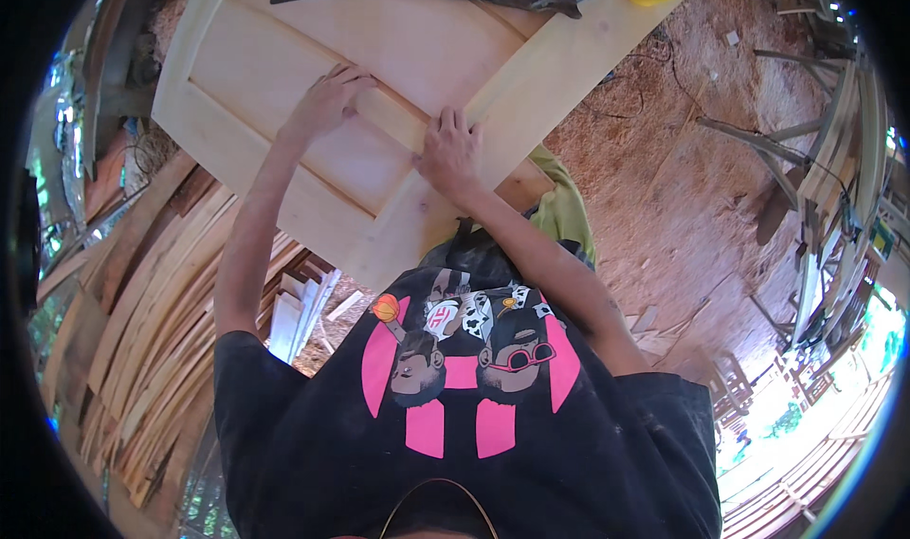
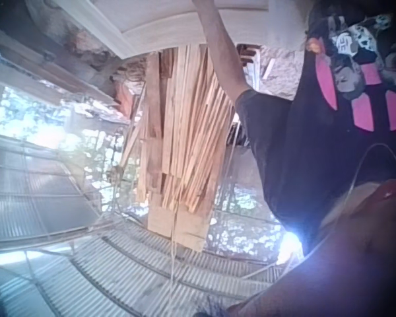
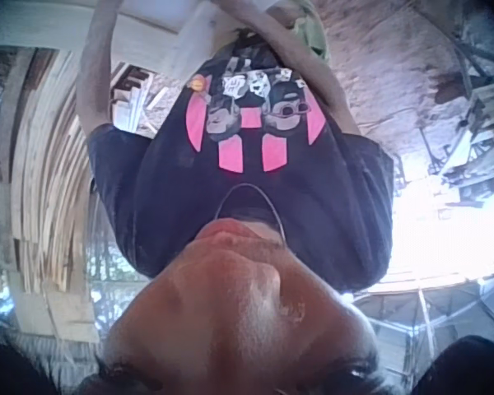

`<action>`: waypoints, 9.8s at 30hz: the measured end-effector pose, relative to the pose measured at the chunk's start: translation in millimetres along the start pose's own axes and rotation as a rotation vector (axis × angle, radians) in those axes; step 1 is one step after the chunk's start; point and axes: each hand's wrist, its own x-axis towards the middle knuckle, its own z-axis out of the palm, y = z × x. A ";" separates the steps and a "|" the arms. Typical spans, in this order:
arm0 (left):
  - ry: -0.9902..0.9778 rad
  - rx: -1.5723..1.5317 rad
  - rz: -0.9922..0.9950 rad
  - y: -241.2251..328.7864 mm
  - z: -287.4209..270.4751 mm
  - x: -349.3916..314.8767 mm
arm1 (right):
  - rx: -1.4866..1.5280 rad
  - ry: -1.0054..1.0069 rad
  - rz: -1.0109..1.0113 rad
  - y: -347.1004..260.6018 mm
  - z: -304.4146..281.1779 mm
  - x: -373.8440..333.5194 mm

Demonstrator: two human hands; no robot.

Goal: Assembling a wooden door panel using glue and a pneumatic nailer.

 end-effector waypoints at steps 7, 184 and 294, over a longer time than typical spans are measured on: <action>-0.020 -0.049 0.130 -16.8 2.4 9.3 | 0.013 -0.021 0.011 -3.3 -0.9 2.2; 0.906 -0.452 -1.685 211.5 190.6 -26.7 | 0.941 0.886 0.223 220.3 -391.9 310.3; 0.720 -0.314 -1.894 157.1 86.3 88.2 | 0.269 -0.491 -0.537 123.4 -210.9 171.1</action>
